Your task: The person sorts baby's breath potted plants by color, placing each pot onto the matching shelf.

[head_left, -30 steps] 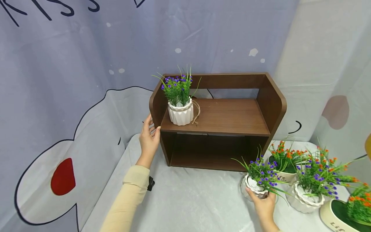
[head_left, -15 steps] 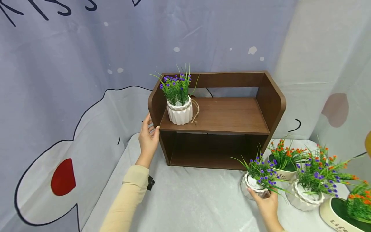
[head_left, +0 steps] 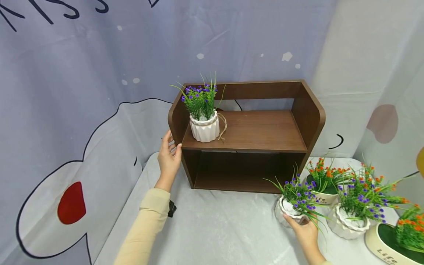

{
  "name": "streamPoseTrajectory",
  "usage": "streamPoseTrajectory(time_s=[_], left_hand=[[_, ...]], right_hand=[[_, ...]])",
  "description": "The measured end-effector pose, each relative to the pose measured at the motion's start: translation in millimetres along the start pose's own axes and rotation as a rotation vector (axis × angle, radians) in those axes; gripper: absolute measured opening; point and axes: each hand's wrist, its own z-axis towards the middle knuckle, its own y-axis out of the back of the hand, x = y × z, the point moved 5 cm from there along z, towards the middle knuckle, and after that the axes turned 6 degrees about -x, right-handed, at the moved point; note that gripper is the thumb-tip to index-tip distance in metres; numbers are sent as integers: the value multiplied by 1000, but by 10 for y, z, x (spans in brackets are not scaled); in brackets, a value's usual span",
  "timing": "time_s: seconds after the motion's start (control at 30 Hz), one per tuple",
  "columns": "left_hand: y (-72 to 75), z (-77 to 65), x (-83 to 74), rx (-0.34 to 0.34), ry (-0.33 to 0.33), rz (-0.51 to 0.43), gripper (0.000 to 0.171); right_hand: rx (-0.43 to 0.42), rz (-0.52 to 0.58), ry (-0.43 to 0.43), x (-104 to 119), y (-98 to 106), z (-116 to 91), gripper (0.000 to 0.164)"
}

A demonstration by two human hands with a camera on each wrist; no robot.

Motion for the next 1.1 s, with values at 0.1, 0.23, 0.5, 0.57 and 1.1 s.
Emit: streamPoseTrajectory(time_s=[0.1, 0.23, 0.5, 0.57, 1.1], left_hand=[[0, 2, -2, 0, 6, -2, 54], [0, 3, 6, -4, 16, -2, 54], [-1, 0, 13, -2, 22, -8, 54], [1, -1, 4, -3, 21, -9, 54], [3, -4, -6, 2, 32, -2, 53]], right_hand=[[12, -18, 8, 2, -9, 1, 79], [16, -33, 34, 24, -20, -3, 82], [-5, -37, 13, 52, -4, 0, 78], [-9, -40, 10, 59, 1, 1, 76], [-24, 0, 33, 76, -31, -17, 79]])
